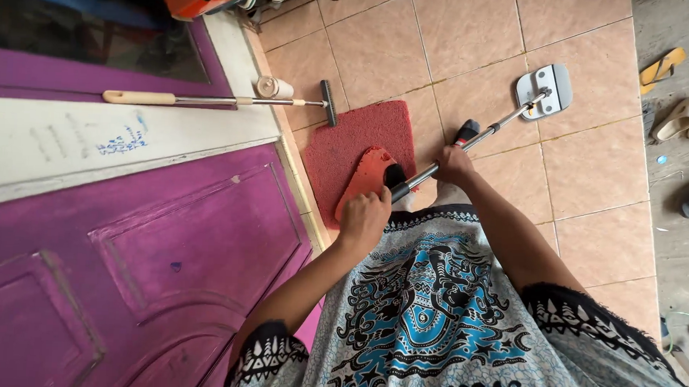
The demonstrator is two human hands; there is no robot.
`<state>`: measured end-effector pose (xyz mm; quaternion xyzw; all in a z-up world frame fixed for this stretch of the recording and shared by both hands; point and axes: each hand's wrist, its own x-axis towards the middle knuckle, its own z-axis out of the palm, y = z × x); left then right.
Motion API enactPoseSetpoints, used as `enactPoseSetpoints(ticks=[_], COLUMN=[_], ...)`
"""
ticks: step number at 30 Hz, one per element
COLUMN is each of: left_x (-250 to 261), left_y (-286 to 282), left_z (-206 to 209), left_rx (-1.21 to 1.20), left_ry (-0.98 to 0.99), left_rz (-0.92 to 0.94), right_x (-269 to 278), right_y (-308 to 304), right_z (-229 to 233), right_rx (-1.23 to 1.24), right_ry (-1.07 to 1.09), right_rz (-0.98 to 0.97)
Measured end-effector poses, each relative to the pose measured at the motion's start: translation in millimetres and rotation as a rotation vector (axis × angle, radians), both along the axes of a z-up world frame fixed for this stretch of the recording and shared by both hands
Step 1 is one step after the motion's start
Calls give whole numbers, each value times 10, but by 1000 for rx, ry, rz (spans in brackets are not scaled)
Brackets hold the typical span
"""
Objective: The person sweeps the floor with a handheld brush and uses a flat mop with a long handle to wipe the tiled surface around footwear and a motorcycle.
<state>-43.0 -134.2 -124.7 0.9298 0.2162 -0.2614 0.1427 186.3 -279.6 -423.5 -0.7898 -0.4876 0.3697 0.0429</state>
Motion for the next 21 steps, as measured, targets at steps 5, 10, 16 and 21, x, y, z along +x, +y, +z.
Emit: enactPoseSetpoints(ticks=[5,10,16,21], left_x=[-91,33,507,1237], left_y=[-68,-254,-357,-445], left_z=[-107,-294,-1148,-1784], left_rx=[-120,-99,-207,-209], left_ry=[21,-83,9,-78], left_rz=[53,34,145,66], right_x=[-153,-138,-41,-98], right_y=[-73,-347,-863,-1814], right_z=[60,504,841,760], right_rx=[124,180,229,140], right_ry=[-23,-41,32,-13], right_rz=[68,-35,-488,-713])
